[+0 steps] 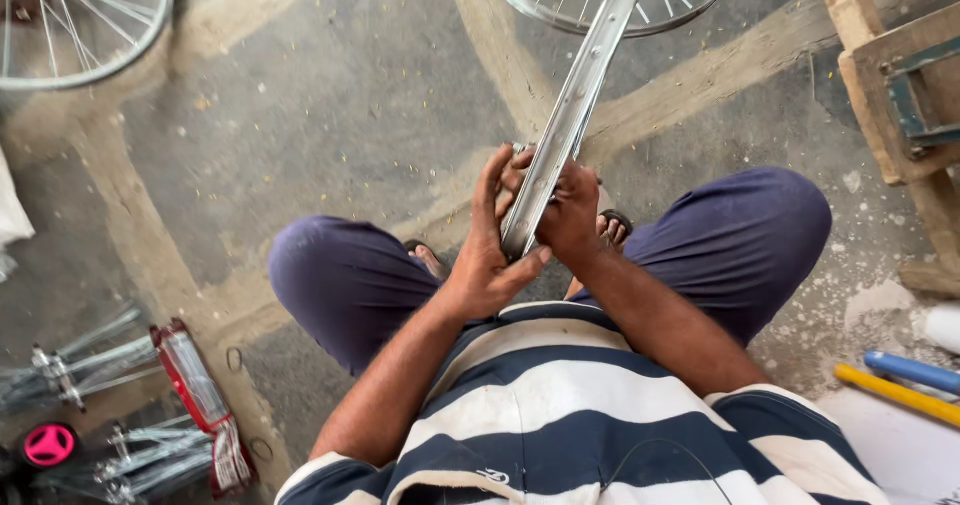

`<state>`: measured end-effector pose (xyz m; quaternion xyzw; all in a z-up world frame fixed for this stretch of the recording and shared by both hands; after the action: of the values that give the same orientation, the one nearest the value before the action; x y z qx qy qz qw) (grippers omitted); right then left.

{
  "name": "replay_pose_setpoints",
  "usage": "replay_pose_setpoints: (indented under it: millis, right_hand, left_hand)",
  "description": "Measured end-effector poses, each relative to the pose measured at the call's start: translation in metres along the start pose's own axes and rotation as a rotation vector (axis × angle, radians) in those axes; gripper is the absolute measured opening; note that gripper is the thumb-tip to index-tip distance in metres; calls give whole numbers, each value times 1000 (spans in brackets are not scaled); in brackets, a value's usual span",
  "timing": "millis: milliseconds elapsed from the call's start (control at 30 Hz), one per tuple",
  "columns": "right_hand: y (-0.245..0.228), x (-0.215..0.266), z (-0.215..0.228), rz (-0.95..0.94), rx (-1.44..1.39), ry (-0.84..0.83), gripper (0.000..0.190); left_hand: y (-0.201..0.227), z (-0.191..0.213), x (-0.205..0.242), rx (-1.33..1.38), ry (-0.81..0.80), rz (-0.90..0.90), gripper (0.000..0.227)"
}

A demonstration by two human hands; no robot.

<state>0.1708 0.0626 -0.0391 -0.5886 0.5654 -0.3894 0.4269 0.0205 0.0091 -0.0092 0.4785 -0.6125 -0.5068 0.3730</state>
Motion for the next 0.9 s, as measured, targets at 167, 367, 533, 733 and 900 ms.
replay_pose_setpoints:
  millis: [167,367,533,733,900]
  right_hand:
    - [-27,-23,13,-345,-115,-494,44]
    - [-6,3,17,485,837,129,27]
    - [-30,-7,14,252,264,-330,40]
    - [2,-9,31,-100,-42,-156,44]
    - [31,0,11,-41,-186,-107,35]
  left_hand:
    - [8,4,0,-171,55,-144,112]
    - [7,6,-2,-184,54,-140,111]
    - [11,11,-1,-217,68,-118,110]
    - [8,8,0,-221,65,-129,107]
    - [11,5,1,-180,69,10,108]
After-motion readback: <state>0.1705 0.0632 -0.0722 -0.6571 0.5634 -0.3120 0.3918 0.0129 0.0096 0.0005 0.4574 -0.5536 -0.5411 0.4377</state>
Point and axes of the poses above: each hand's wrist, its own x-axis away from the middle knuckle, its own z-axis out of the back of the hand, y = z × x, the point moved 2 cm from there along -x, towards the middle knuckle, and after that the axes turned 7 degrees about y, right-handed, at the moved point
